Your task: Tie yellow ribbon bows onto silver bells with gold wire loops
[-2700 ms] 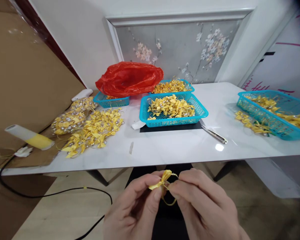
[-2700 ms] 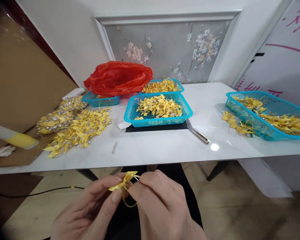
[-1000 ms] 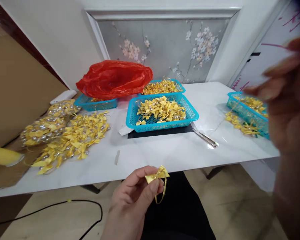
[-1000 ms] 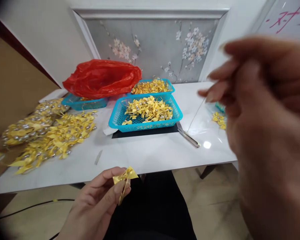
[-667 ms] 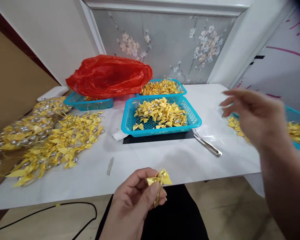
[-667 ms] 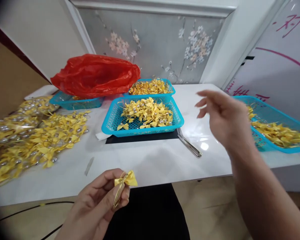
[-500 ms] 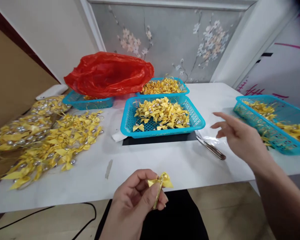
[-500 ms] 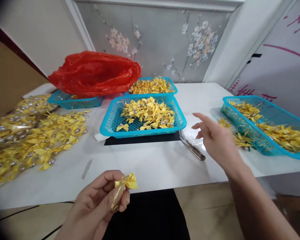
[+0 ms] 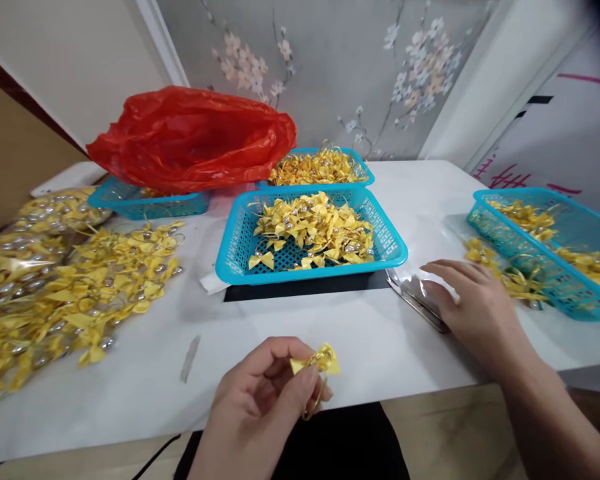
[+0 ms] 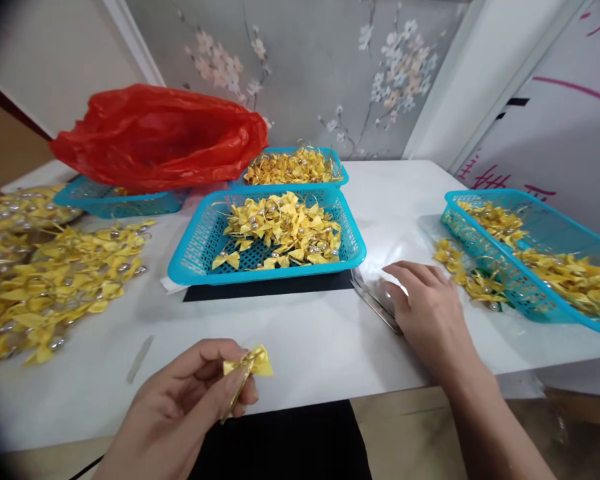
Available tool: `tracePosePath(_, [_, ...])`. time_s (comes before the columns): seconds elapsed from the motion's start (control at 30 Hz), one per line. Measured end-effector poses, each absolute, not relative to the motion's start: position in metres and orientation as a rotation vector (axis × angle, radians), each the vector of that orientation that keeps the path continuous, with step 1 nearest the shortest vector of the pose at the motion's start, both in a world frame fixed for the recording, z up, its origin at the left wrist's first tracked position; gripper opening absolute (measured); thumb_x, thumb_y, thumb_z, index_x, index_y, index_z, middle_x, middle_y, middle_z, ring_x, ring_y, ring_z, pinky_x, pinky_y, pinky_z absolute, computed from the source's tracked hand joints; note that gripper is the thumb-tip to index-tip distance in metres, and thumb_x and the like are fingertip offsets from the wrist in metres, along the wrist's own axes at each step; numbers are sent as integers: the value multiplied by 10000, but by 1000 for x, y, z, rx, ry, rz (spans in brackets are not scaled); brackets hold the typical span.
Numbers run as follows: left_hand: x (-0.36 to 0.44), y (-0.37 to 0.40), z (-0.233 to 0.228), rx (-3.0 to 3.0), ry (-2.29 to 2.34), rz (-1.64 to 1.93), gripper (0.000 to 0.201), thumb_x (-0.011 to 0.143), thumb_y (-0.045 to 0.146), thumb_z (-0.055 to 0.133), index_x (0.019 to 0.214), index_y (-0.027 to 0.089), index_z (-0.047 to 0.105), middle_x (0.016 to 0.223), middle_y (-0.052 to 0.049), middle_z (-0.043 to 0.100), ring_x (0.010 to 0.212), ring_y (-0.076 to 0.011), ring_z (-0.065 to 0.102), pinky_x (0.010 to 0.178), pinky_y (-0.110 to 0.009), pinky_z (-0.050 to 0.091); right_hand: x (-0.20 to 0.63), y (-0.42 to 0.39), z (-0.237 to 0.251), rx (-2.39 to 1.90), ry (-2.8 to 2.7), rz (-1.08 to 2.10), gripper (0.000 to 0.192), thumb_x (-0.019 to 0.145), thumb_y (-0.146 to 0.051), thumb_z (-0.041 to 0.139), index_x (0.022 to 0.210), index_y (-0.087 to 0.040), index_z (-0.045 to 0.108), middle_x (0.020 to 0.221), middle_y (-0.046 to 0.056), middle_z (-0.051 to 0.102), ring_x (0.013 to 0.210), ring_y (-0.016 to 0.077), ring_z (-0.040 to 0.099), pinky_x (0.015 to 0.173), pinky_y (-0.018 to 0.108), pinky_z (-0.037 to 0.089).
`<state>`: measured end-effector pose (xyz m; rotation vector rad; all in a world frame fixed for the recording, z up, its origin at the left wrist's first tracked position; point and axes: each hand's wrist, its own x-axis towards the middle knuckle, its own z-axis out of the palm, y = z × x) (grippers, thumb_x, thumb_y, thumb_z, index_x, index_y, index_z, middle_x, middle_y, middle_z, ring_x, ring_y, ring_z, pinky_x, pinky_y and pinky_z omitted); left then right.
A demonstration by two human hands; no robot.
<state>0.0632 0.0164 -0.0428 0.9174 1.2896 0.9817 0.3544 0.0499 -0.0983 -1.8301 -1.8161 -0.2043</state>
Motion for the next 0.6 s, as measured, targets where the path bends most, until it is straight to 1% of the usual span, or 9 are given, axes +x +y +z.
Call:
tracePosePath(0.07, [65,18,-44,939,1329,998,29,737,247,757,753,239,733,576,16,702,573,-116,634,549,-137,472,349,39,-96,-1830,-1788,-225,287,936,-385,471,981,-205,689,1025,121,713,948,315,654,833,462,500])
tracePosePath(0.13, [67,20,-45,991,1362,1030,40,716,227,769,736,252,745,600,30,702,567,-103,612,535,-124,464,343,29,-96,-1865,-1813,-223,321,931,-444,476,1003,-203,674,991,118,713,882,313,670,737,439,518])
tracePosePath(0.2, [67,21,-46,1052,1383,1051,45,705,235,782,721,264,752,638,37,707,563,-91,578,519,-112,450,337,22,-100,-1920,-1854,-219,376,931,-493,452,1034,-195,657,974,123,715,862,328,672,670,429,510])
tracePosePath(0.27, [67,21,-46,1086,1391,1054,53,703,244,788,732,276,759,687,36,725,582,-93,583,532,-111,457,332,19,-104,-1963,-1860,-213,388,936,-500,427,1040,-196,645,960,123,716,846,330,675,630,414,497])
tracePosePath(0.33, [67,21,-45,1098,1392,1055,73,703,234,790,748,284,761,708,35,734,603,-100,599,546,-112,465,330,19,-109,-1970,-1840,-196,365,933,-492,439,1022,-202,641,945,111,717,806,312,682,594,387,486])
tracePosePath(0.5, [67,19,-43,1065,1377,1053,73,710,226,771,748,285,750,668,46,713,604,-101,578,523,-113,439,330,21,-111,-1907,-1877,-166,282,944,-399,427,949,-209,636,849,69,695,765,249,669,594,335,479])
tracePosePath(0.6, [66,18,-42,1005,1345,1040,50,716,237,767,747,267,741,621,53,664,576,-84,539,520,-113,408,329,19,-111,-1868,-1914,-156,249,943,-359,433,898,-220,635,833,55,679,761,228,653,612,319,481])
